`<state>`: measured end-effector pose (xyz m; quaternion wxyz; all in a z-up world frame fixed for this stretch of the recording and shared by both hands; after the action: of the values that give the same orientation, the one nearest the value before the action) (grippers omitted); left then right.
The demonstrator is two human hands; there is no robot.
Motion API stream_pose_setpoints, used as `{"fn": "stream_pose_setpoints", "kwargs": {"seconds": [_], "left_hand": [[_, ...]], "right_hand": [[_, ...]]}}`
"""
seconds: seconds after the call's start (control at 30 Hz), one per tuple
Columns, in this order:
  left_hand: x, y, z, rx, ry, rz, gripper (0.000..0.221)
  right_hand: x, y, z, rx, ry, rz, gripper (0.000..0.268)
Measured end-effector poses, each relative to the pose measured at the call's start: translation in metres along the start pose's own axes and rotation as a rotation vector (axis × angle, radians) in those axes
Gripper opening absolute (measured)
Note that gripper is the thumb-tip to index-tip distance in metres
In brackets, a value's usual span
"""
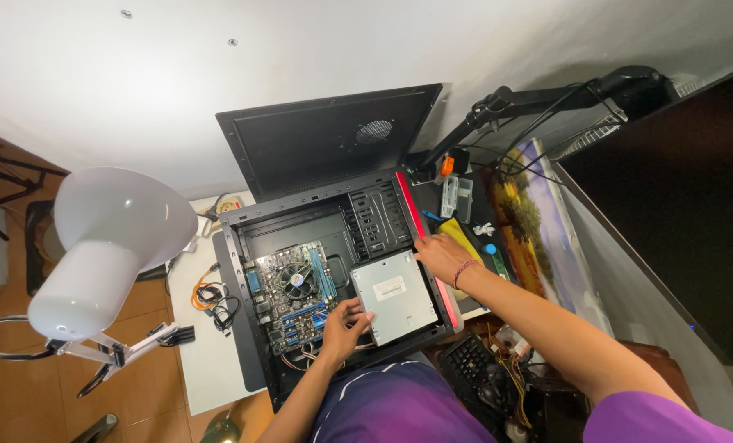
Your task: Installing an internal optical drive into a computer case and connecting SATA and power cables.
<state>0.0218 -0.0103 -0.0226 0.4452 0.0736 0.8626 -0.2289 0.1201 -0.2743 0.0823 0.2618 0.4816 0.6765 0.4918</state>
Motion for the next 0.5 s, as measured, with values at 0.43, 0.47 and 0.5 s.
{"fn": "stream_pose_setpoints", "kwargs": {"seconds": [0.43,0.47,0.5], "left_hand": [[0.002,0.0,0.001,-0.001,0.002,-0.013,0.053],[0.001,0.001,0.001,-0.002,0.008,-0.004,0.053],[0.0,0.0,0.0,-0.003,0.016,0.003,0.053]], "right_hand": [[0.023,0.034,-0.007,-0.094,0.019,0.065,0.028],[0.021,0.033,-0.006,-0.004,-0.074,0.05,0.025],[0.02,0.032,-0.007,0.088,-0.167,0.034,0.026]]}}
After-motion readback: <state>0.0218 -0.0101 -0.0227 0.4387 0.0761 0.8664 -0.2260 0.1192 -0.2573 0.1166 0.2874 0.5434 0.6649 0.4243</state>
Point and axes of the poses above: each hand's wrist, its own z-axis towards the middle knuckle, its own y-axis out of the back of the hand, x = y × z, the point moved 3 cm from there along z, towards the middle knuckle, and after that the axes turned 7 degrees about x, right-handed, at the moved point
